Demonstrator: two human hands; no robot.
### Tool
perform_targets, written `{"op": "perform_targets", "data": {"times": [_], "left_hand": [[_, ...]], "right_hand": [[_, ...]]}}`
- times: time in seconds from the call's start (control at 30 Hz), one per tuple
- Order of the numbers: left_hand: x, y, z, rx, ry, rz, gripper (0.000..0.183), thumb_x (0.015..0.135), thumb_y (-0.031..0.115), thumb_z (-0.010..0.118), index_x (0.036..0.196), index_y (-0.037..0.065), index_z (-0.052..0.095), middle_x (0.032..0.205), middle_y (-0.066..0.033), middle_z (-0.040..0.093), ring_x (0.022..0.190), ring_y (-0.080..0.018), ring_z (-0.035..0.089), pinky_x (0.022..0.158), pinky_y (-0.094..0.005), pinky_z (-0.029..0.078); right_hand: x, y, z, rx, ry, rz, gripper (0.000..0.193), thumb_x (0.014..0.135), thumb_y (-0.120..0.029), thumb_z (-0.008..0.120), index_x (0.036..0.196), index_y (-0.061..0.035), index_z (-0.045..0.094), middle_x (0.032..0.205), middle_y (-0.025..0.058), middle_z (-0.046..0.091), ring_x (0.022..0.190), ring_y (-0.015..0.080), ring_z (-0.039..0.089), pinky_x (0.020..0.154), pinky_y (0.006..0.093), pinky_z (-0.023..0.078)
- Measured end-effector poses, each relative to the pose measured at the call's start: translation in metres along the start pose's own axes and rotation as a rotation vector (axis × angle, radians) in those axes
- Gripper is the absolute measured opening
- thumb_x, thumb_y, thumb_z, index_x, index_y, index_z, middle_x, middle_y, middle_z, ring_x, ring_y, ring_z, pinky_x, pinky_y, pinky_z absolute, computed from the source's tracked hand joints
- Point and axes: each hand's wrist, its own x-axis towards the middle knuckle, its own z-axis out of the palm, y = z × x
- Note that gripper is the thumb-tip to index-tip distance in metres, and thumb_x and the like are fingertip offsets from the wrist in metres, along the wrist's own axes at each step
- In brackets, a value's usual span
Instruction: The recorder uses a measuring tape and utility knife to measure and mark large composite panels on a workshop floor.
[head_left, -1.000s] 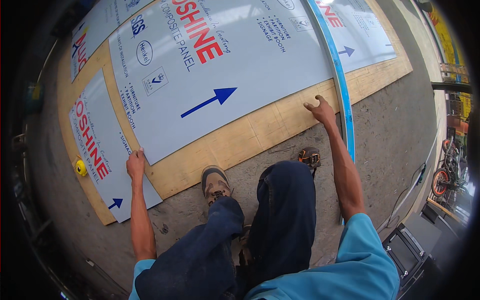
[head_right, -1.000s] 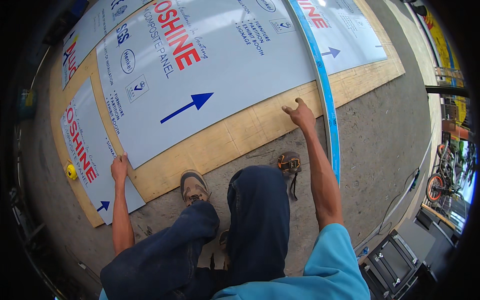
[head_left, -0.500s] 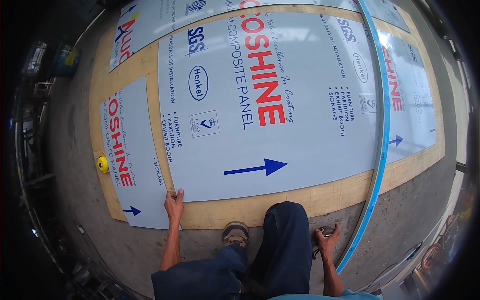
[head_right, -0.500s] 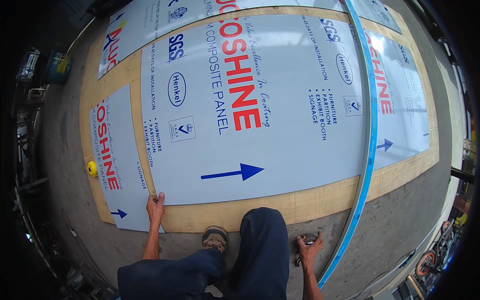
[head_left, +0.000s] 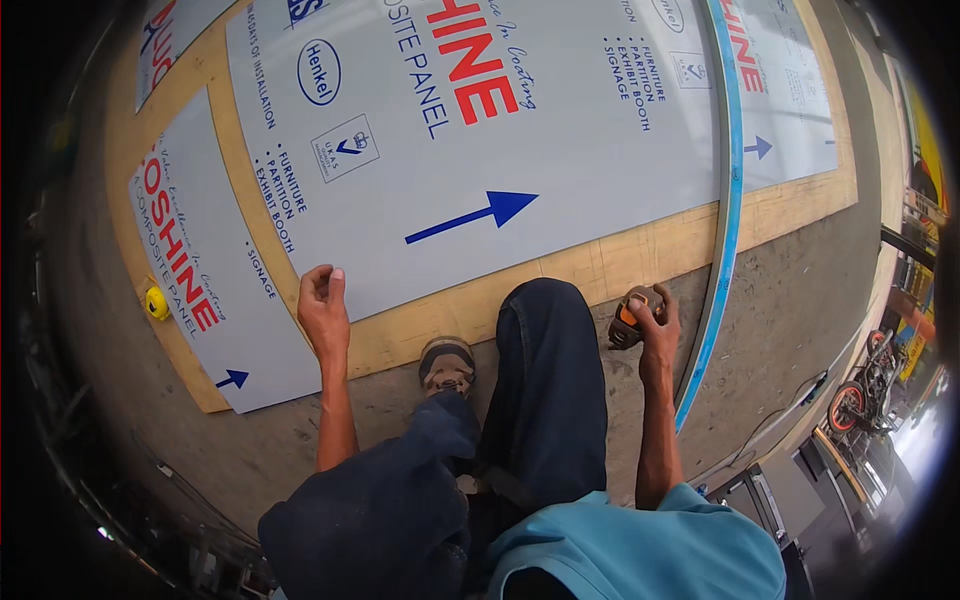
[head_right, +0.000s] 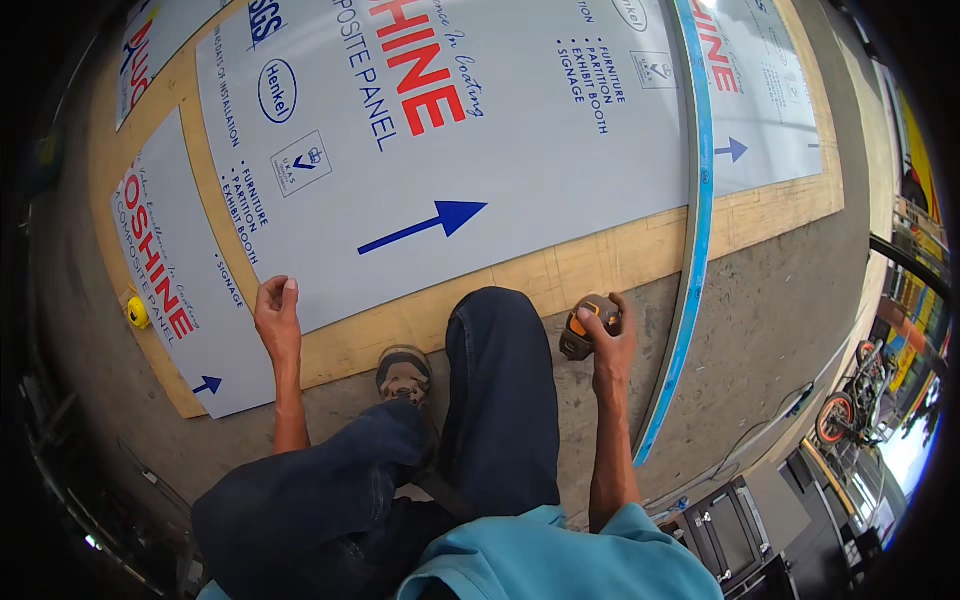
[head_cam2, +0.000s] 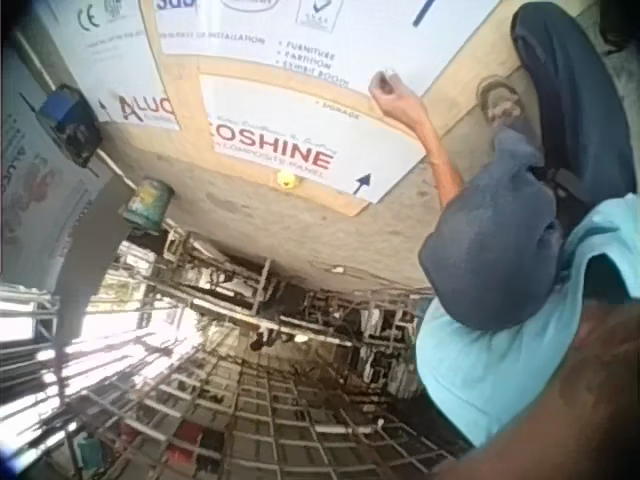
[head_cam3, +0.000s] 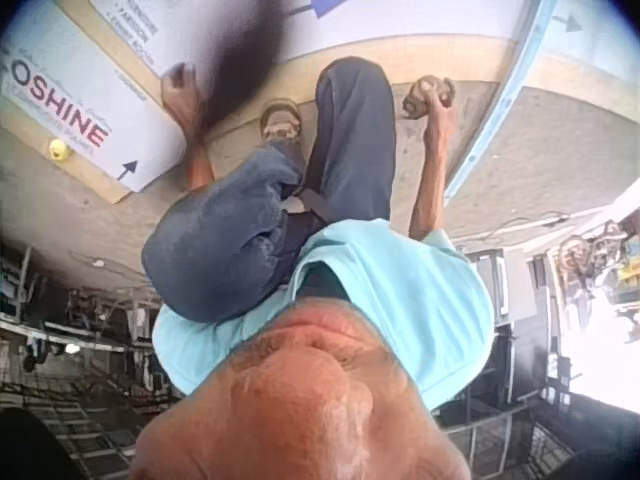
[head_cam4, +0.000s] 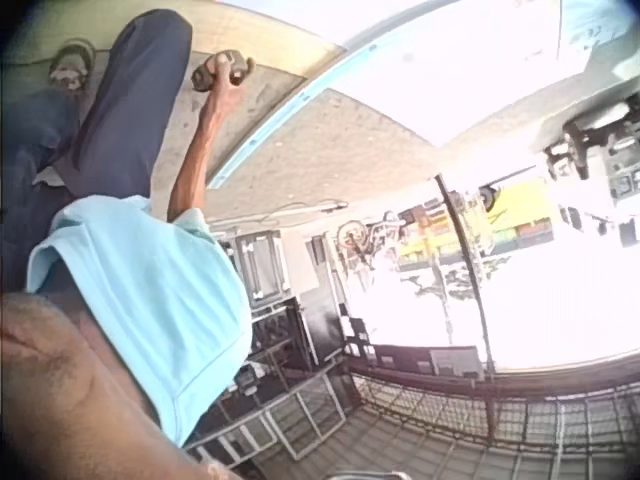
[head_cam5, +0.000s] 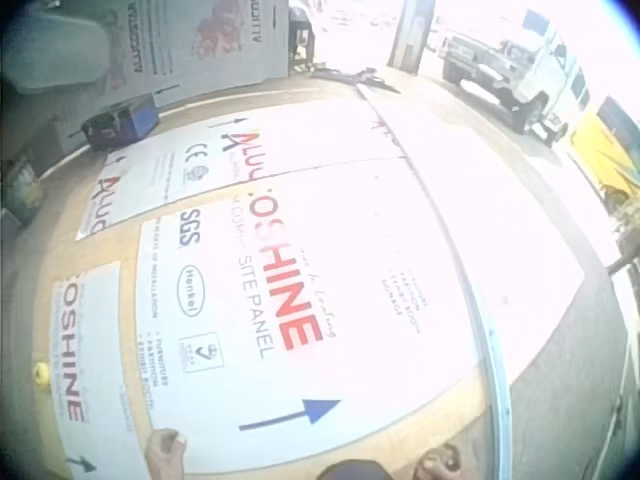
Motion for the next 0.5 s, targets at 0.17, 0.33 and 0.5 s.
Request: {"op": "perform_targets", "data": {"times": [0.17,0.33,0.5], "left_hand": [[-0.042,0.076,0.054,-0.653,-0.880,-0.133,0.065,0.089,0.056,0.050,0.119,-0.002,0.052,0.113,-0.0158,0.058,0.103,-0.0262,0.060,0.087,-0.0390,0.051],[-0.044,0.069,0.081,-1.207,-1.279,-0.702,0.076,0.085,0.070,0.041,0.129,0.008,0.046,0.115,-0.0220,0.057,0.094,-0.0329,0.064,0.062,-0.0383,0.057],[-0.009,0.033,0.030,-0.953,-0.734,-0.404,0.063,0.086,0.051,0.049,0.131,0.006,0.043,0.111,-0.0195,0.059,0.083,-0.0291,0.065,0.054,-0.0322,0.054]], "right_hand": [[-0.029,-0.056,0.081,0.279,-0.447,-0.043,0.082,0.070,-0.032,0.075,0.135,0.0024,0.037,0.114,0.0184,0.053,0.105,0.0253,0.053,0.094,0.0355,0.042],[-0.035,-0.064,0.099,-0.100,-0.852,-0.388,0.093,0.074,-0.044,0.075,0.141,0.0018,0.029,0.135,0.0228,0.045,0.130,0.0301,0.039,0.105,0.0410,0.034],[-0.009,0.002,0.000,-0.021,-0.134,-0.072,0.059,0.085,-0.035,0.067,0.125,0.0036,0.049,0.111,0.0194,0.061,0.101,0.0245,0.060,0.082,0.0334,0.049]]}}
